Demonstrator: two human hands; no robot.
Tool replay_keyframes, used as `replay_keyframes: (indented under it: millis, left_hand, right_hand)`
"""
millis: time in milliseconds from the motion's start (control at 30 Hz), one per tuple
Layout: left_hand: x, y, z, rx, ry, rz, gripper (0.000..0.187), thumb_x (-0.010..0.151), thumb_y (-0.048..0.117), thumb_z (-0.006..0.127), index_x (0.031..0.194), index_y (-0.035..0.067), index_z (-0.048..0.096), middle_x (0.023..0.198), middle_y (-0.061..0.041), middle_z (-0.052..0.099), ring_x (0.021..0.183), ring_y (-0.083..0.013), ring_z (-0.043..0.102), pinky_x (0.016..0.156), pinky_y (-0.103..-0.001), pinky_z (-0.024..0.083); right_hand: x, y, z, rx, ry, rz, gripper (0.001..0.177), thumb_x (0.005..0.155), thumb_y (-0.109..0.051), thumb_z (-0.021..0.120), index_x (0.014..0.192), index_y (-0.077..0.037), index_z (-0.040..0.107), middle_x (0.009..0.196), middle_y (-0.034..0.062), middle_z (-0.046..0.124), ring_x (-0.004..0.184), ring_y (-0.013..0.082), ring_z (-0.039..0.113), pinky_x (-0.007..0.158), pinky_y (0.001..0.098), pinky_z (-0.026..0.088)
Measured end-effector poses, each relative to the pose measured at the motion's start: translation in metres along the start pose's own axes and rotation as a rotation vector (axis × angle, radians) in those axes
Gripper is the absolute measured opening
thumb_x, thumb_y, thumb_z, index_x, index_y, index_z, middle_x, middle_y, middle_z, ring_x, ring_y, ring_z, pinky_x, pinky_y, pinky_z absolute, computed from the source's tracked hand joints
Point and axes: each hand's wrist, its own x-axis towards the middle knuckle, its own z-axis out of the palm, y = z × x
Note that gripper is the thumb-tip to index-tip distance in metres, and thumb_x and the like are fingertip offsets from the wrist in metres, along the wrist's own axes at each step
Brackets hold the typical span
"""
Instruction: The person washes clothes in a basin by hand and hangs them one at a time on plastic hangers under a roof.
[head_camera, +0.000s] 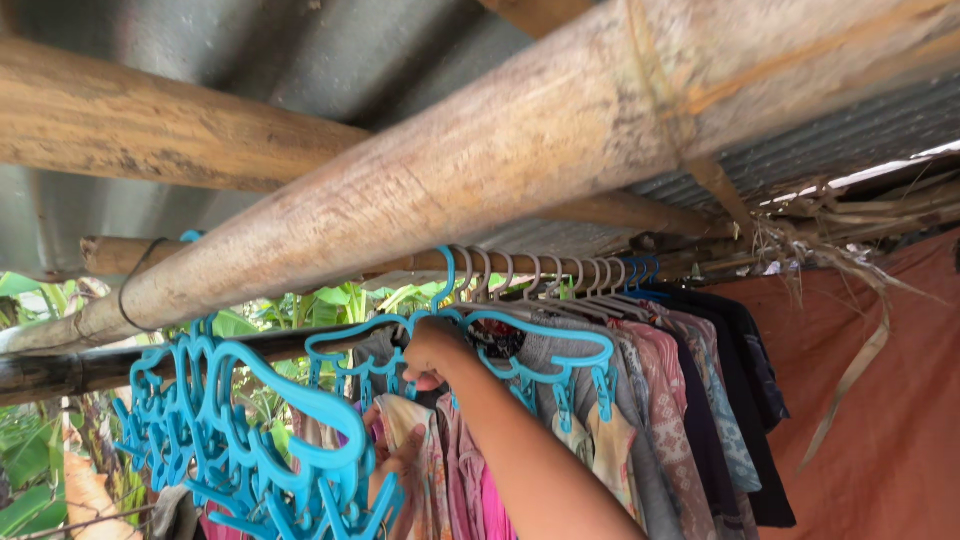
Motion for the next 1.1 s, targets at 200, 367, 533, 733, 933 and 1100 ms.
replay_keyframes:
  millis: [200, 367, 533, 733, 933, 1100]
  left_hand:
    - [-0.001, -0.015, -0.006, 0.069, 0.059, 0.037, 0.076, 0.078, -0.002, 0.079, 0.146, 0.006, 0.047, 0.107, -0.024, 0.069, 0.089, -0.0236, 0.062, 0.075, -0.036, 0.047]
    - [-0.003, -0.014, -0.002, -0.127, -0.057, 0.061, 0.070, 0.079, -0.002, 0.074, 0.143, 0.006, 0.044, 0.112, -0.017, 0.072, 0.095, -0.0195, 0.069, 0.080, -0.032, 0.054]
    - [-0.002, -0.013, -0.003, -0.060, -0.021, 0.099, 0.069, 0.082, -0.004, 0.074, 0.144, 0.008, 0.045, 0.107, -0.015, 0.073, 0.090, -0.0180, 0.070, 0.076, -0.031, 0.054]
    - [0.005, -0.023, 0.007, -0.023, -0.004, 0.129, 0.073, 0.082, -0.003, 0.073, 0.146, 0.012, 0.042, 0.093, -0.008, 0.070, 0.076, -0.0100, 0.064, 0.064, -0.026, 0.050]
    - [0.001, -0.028, 0.011, -0.099, -0.156, 0.312, 0.069, 0.085, -0.002, 0.073, 0.145, 0.009, 0.040, 0.101, -0.008, 0.074, 0.088, -0.0099, 0.068, 0.076, -0.023, 0.052]
    - [0.001, -0.038, 0.022, -0.170, -0.164, 0.177, 0.065, 0.083, -0.004, 0.074, 0.139, 0.010, 0.043, 0.104, -0.007, 0.072, 0.087, -0.0115, 0.067, 0.074, -0.025, 0.053]
  right_hand:
    - [-0.012, 0.005, -0.008, -0.034, 0.019, -0.034, 0.012, 0.084, 0.011, 0.071, 0.095, 0.011, 0.067, 0.084, 0.0165, 0.078, 0.062, 0.0242, 0.074, 0.046, 0.0347, 0.060]
    - [-0.032, -0.001, -0.020, -0.127, -0.002, -0.042, 0.010, 0.087, 0.007, 0.068, 0.095, 0.013, 0.068, 0.082, 0.0143, 0.078, 0.062, 0.0218, 0.075, 0.048, 0.0315, 0.060]
    - [-0.035, -0.003, -0.025, -0.120, -0.008, -0.030, 0.010, 0.086, 0.007, 0.071, 0.092, 0.013, 0.066, 0.081, 0.0153, 0.079, 0.062, 0.0221, 0.076, 0.050, 0.0313, 0.061]
    - [-0.035, -0.003, -0.030, -0.204, -0.053, -0.060, 0.017, 0.083, 0.001, 0.080, 0.086, 0.011, 0.067, 0.079, 0.0174, 0.076, 0.063, 0.0215, 0.075, 0.051, 0.0301, 0.060]
    - [-0.017, 0.007, -0.028, -0.255, -0.088, -0.053, 0.016, 0.080, 0.002, 0.082, 0.086, 0.010, 0.070, 0.077, 0.0163, 0.076, 0.064, 0.0216, 0.076, 0.050, 0.0293, 0.058]
    - [-0.007, 0.025, -0.031, -0.037, -0.174, -0.125, 0.015, 0.081, 0.004, 0.079, 0.086, 0.012, 0.068, 0.075, 0.0200, 0.074, 0.061, 0.0247, 0.074, 0.046, 0.0316, 0.057]
